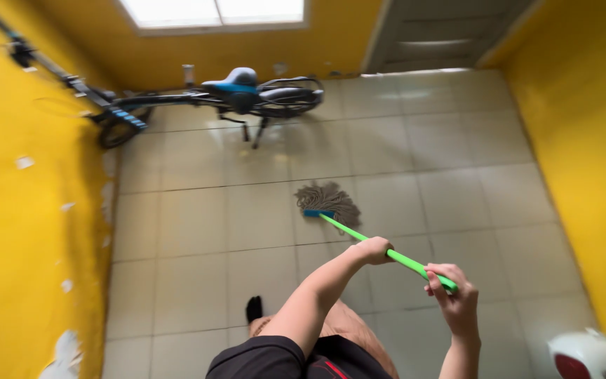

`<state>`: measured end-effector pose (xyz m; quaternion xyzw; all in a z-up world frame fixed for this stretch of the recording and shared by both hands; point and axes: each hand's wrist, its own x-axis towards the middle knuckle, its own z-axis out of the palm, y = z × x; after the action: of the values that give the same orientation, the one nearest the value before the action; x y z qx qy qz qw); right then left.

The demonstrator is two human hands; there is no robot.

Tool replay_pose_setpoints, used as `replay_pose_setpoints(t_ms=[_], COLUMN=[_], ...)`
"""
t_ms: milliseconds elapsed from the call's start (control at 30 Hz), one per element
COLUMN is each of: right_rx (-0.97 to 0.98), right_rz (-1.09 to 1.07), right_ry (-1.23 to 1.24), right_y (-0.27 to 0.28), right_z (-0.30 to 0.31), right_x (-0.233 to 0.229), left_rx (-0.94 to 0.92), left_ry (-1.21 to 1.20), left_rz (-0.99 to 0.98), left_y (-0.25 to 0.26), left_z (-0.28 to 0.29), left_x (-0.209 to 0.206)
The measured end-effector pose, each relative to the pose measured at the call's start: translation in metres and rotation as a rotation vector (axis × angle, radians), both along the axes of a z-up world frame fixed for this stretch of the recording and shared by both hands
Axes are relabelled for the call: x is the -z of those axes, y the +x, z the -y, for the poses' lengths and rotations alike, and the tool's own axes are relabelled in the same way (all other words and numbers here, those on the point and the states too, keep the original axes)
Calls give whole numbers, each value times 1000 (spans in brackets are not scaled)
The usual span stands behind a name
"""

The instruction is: Mopping a tiled floor in a room.

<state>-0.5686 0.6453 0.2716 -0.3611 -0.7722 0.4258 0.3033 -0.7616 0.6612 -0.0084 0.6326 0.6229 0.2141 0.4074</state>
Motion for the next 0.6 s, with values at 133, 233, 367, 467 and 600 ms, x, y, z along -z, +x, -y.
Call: replay_pose_setpoints(t_ms=[133, 233, 367, 467, 600], right_rx=[-136, -269, -413, -522, -705], right_rz=[-16, -54, -64, -38, -100], right_ry=[-44, -46, -48, -69, 134], right_y=[-73, -126, -191, -231, -277], right_z=[30, 64, 123, 173, 234], right_x=[-2, 2, 14, 25, 40], left_rx=[-158, -312, -495, -629, -748], left_ry=[-22, -60, -58, -133, -58], left_rz=[18, 15, -30, -32, -89], left_y=[-75, -127, -188, -221, -260], left_z=[68, 132, 223, 295, 374], left_x=[-21, -33, -42, -59, -39])
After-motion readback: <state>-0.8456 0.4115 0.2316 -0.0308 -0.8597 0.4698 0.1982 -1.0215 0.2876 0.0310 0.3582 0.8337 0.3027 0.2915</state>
